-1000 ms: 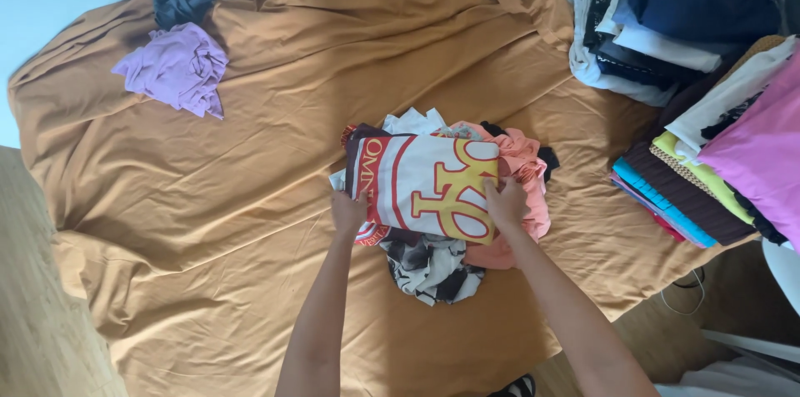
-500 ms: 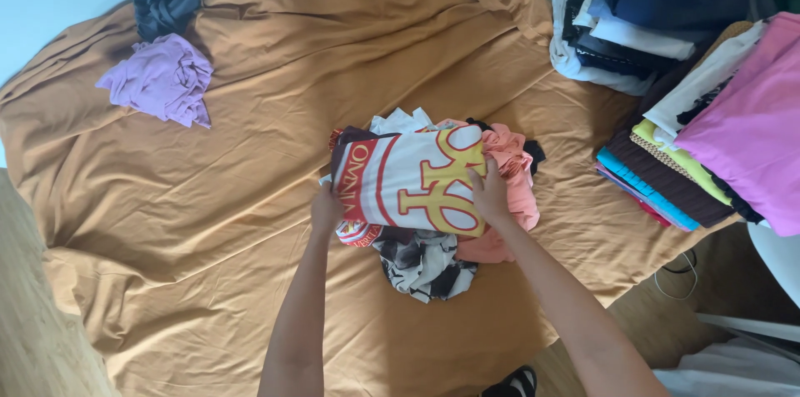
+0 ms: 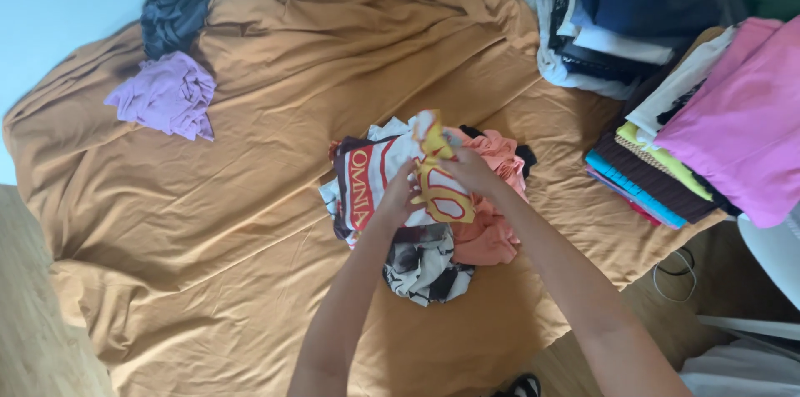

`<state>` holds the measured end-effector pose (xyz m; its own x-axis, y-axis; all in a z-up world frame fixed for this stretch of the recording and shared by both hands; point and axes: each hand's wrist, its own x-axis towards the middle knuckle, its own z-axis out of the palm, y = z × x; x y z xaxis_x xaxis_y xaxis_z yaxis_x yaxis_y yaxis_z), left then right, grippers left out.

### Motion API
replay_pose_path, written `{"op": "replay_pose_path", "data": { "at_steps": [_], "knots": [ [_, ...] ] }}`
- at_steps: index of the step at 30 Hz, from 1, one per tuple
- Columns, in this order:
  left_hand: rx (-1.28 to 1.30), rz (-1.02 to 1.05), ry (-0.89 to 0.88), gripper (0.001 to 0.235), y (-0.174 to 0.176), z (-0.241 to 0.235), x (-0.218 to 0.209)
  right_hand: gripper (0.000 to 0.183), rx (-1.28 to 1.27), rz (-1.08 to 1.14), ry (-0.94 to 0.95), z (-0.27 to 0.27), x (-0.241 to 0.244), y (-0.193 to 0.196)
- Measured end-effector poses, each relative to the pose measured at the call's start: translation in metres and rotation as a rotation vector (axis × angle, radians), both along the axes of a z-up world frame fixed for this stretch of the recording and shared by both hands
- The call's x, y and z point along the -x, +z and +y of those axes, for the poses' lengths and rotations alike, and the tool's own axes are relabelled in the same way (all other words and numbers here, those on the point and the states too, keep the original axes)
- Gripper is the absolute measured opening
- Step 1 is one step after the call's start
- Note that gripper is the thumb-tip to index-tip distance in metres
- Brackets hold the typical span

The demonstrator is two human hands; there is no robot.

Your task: Folding and stacking various items of clothing on a bed.

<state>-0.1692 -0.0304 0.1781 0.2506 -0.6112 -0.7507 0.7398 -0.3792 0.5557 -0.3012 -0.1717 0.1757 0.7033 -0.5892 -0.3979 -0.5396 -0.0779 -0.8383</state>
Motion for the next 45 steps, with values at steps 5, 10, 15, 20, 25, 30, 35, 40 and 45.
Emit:
{"op": "replay_pose_path", "data": {
  "at_steps": [5, 10, 15, 20, 25, 30, 35, 40, 45],
  "knots": [
    [0.360, 0.010, 0.224, 0.081, 0.062, -0.043, 0.018, 0.034, 0.217, -0.145, 0.231, 0.007, -0.018, 0.078],
    [0.395, 0.017, 0.369, 0.047, 0.088, -0.065, 0.008, 0.092, -0.163, -0.204, 0.384, -0.009, 0.002, 0.162],
    [0.537, 0.297, 0.407, 0.039, 0.088, -0.062, 0.009, 0.029, -0.328, -0.446, -0.018, -0.036, 0.047, 0.161],
    [0.416, 0.322, 0.494, 0.044, 0.003, -0.021, 0.026, 0.032, -0.379, -0.060, -0.006, -0.028, 0.100, 0.075],
    [0.075, 0.340, 0.656, 0.061, -0.190, 0.037, 0.029, 0.064, -0.453, 0.196, -0.233, -0.031, 0.159, -0.183],
    [-0.224, -0.078, 0.599, 0.078, -0.155, 0.059, 0.020, 0.043, -0.601, -0.104, -0.558, -0.014, 0.166, -0.240],
    [-0.437, -0.801, 0.373, 0.086, -0.181, 0.057, -0.006, 0.031, -0.290, -0.248, -0.808, -0.020, 0.119, -0.183],
    [-0.353, -1.233, 0.054, 0.063, -0.187, 0.054, -0.025, 0.039, -0.118, -0.194, -0.853, -0.035, 0.084, -0.189],
    [-0.323, -1.196, -0.080, 0.038, -0.167, 0.057, -0.039, 0.077, -0.152, 0.062, -0.830, -0.055, 0.053, -0.255]
  ]
}}
